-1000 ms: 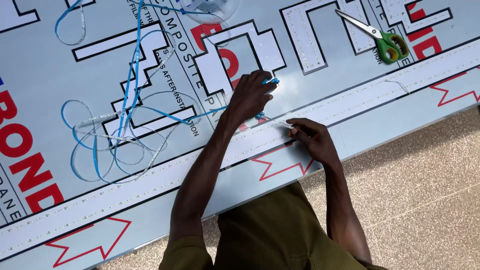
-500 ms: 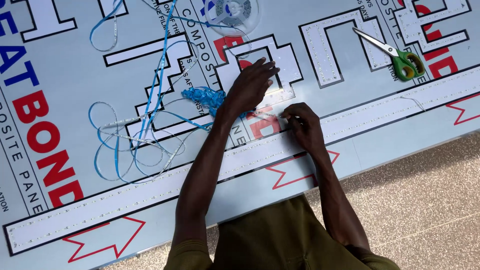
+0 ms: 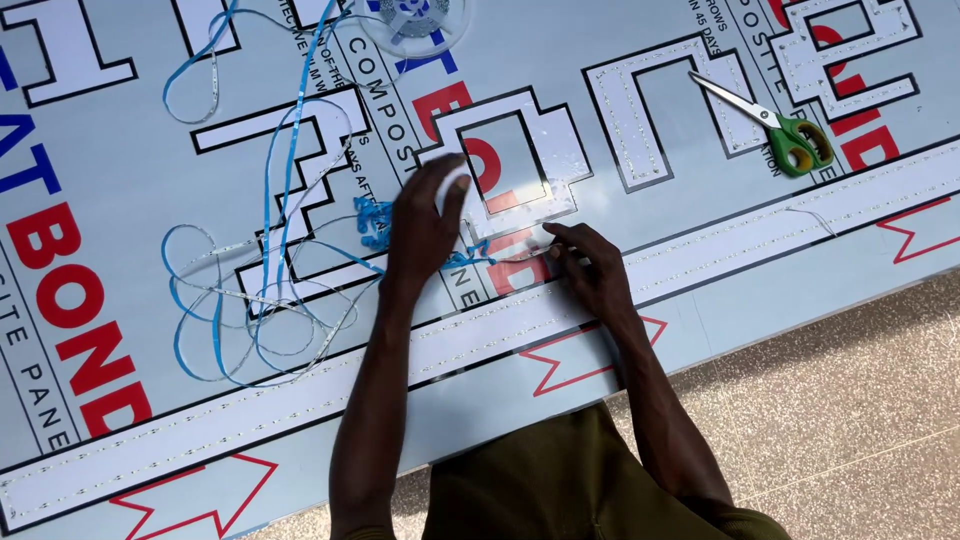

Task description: Applying and cutting LED strips onto a sign letter cutout

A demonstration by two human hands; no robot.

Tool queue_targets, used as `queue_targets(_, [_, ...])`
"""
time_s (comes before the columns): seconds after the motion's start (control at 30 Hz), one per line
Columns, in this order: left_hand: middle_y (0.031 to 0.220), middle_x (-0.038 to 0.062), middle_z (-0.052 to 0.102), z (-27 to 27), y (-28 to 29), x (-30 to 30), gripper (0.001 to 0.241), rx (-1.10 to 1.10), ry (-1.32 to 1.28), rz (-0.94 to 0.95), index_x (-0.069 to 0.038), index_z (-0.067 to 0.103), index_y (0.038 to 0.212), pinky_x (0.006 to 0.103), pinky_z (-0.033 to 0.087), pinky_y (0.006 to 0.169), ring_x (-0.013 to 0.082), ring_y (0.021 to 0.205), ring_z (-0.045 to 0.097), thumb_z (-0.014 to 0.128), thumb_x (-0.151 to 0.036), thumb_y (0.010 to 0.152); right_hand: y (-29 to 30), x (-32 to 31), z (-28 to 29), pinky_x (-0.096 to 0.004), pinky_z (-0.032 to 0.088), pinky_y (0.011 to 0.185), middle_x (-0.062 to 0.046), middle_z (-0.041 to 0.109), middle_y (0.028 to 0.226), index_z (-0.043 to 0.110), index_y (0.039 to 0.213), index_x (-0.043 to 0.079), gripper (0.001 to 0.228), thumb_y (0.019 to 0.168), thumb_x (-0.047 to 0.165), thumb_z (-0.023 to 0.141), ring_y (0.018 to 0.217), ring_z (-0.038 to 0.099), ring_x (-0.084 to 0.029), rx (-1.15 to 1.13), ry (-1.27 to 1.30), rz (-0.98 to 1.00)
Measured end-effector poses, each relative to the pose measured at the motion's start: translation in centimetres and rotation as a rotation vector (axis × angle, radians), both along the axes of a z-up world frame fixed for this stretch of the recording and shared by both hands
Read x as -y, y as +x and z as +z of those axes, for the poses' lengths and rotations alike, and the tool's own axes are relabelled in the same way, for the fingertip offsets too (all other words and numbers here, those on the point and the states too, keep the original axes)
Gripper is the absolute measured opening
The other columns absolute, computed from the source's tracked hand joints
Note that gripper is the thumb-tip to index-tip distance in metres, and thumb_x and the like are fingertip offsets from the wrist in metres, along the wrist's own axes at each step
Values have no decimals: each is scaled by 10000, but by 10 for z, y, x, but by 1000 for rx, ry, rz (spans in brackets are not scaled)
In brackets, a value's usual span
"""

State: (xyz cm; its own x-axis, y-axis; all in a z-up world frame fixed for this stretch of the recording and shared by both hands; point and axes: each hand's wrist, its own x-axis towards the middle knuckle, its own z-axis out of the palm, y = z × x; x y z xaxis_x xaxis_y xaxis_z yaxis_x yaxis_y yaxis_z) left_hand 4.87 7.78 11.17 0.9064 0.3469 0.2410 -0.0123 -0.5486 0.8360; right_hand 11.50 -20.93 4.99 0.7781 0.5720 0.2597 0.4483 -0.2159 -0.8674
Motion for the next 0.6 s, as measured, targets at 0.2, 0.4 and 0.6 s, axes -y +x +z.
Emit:
queue_targets(0.2, [1248, 174, 817, -43, -30, 92, 374, -21, -314, -115, -61, 732, 1439, 499, 623, 1071, 375, 1213, 799, 643, -334, 1199, -3, -39, 12, -496, 646, 798, -143, 775, 1109, 786, 1168, 47, 146, 1073, -44, 721, 977, 798, -384, 213, 23, 11])
queue_targets(0.4, [838, 79, 793, -65, -14, 106, 150, 59, -456, -36, -110, 805, 1200, 377, 639, 790, 207, 804, 806, 671, -173, 1179, 20, -27, 20, -381, 638, 837, -129, 757, 1142, 779, 1137, 3, 38, 1111, -6, 753, 1047, 761, -241, -201, 206, -38])
queue_targets(0.6, [1025, 158, 820, -80, 18, 157, 223, 99, -787, 62, 23, 734, 1328, 304, 694, 775, 170, 887, 778, 641, -117, 1182, 38, -4, -6, -398, 641, 905, -146, 794, 1161, 751, 1267, 6, 172, 1099, 41, 750, 1106, 767, -235, -604, 278, -62])
